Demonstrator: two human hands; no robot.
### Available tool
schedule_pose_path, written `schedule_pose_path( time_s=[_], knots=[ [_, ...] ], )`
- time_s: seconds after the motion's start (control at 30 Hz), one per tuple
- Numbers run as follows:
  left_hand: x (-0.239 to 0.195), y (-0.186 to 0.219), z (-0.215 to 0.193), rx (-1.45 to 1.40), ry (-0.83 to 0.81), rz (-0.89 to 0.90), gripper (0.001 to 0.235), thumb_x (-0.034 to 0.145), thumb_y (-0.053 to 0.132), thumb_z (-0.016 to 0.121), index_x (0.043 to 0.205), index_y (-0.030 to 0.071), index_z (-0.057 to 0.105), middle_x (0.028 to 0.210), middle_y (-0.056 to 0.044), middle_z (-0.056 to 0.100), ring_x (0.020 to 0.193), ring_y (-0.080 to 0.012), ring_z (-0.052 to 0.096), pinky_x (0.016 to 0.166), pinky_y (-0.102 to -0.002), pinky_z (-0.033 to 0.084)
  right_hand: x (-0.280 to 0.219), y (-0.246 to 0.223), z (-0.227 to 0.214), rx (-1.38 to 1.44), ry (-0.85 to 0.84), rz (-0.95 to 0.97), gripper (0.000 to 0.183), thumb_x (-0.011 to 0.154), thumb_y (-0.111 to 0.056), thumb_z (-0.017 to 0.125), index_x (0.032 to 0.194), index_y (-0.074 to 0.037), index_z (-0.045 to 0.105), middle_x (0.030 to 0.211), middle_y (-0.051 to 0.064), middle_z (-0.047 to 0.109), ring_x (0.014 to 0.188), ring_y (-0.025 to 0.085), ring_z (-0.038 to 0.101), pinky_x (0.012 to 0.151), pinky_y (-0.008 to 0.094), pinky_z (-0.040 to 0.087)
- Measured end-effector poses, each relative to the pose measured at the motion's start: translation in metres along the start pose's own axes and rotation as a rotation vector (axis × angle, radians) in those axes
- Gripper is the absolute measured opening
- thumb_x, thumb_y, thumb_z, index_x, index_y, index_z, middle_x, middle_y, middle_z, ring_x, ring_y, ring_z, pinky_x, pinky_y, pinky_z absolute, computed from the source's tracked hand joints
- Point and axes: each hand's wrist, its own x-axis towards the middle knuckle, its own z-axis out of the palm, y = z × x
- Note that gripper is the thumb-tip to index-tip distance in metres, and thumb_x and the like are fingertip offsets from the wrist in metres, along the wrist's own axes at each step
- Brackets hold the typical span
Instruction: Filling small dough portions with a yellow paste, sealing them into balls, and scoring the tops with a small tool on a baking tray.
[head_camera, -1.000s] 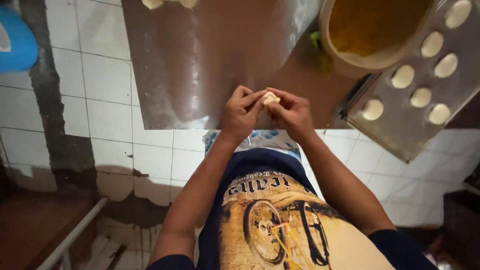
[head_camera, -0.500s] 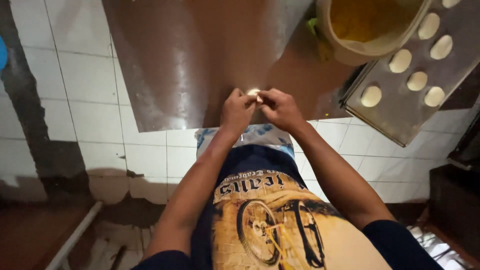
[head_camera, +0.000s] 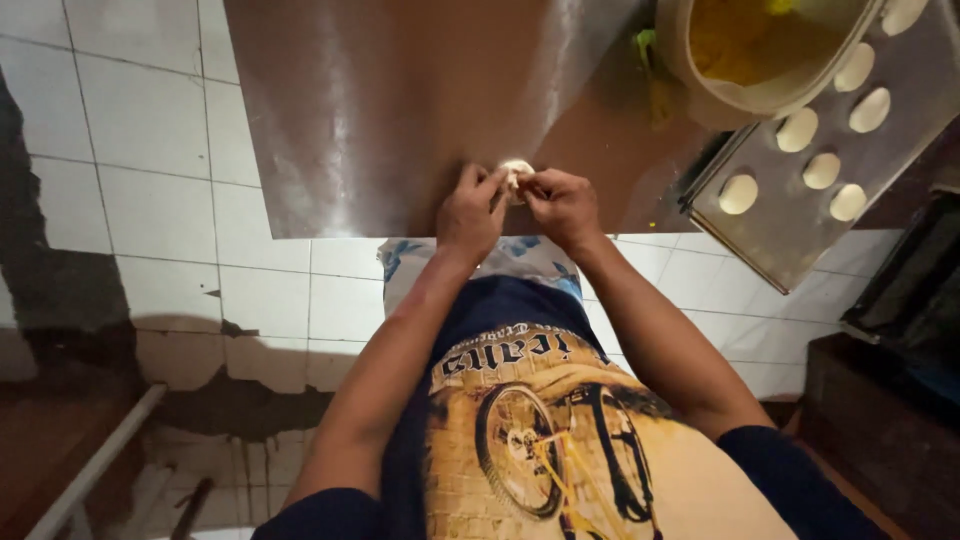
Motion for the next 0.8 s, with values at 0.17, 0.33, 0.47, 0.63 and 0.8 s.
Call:
schedule_pose_path(
  time_s=[0.17,0.33,0.47,0.63,0.8],
  knots=[
    [0.0,0.003,-0.017,-0.033,-0.048,-0.069,0.031,0.083,0.027,0.063,0.114,0.028,0.063,0.1,-0.003,0.056,0.086,-0.0298,0.066,0.069,-0.041,0.057,0.021,-0.045,-0.019,0.234,-0.023,-0.192,0.034,0.075,0.001,0.066,0.105,-0.012,0.073,0.072,0.011,0.061,0.073,0.022,0.064,0.068,0.035,0.051],
    [-0.019,-0.009,-0.057,-0.238,0.066,-0.312,0.035,0.082,0.02,0.062,0.116,0.012,0.063,0.112,-0.008,0.06,0.098,-0.03,0.061,0.083,-0.042,0.048,0.056,-0.04,0.023,-0.482,0.145,-0.337,0.054,0.1,-0.042,0.045,0.141,-0.007,0.04,0.143,0.016,0.038,0.132,0.037,0.033,0.108,0.055,0.024],
    [-0.054,-0.009,-0.096,-0.355,0.089,-0.382,0.031,0.083,0.018,0.065,0.113,0.01,0.066,0.103,-0.005,0.066,0.097,-0.0218,0.062,0.085,-0.034,0.048,0.054,-0.029,0.039,-0.561,0.173,-0.406,0.061,0.1,-0.044,0.05,0.147,-0.008,0.032,0.151,0.019,0.027,0.14,0.04,0.025,0.115,0.058,0.013],
    [-0.124,0.009,-0.1,-2.806,-0.718,-0.364,0.049,0.109,0.032,0.027,0.142,-0.004,0.034,0.125,-0.031,0.053,0.091,-0.0414,0.067,0.066,-0.043,0.061,0.047,-0.048,-0.016,-0.072,0.075,-0.333,0.028,0.089,-0.02,0.067,0.115,-0.011,0.063,0.105,0.008,0.066,0.094,0.026,0.057,0.082,0.036,0.043],
    [-0.138,0.011,-0.05,-2.482,-0.483,-0.743,0.05,0.099,0.035,0.043,0.132,-0.003,0.043,0.099,-0.021,0.057,0.06,-0.0223,0.057,0.042,-0.026,0.048,0.019,-0.028,-0.019,-0.154,-0.159,-0.242,0.026,0.074,-0.03,0.077,0.067,-0.014,0.058,0.064,0.003,0.053,0.059,0.019,0.048,0.053,0.037,0.033]
  ],
)
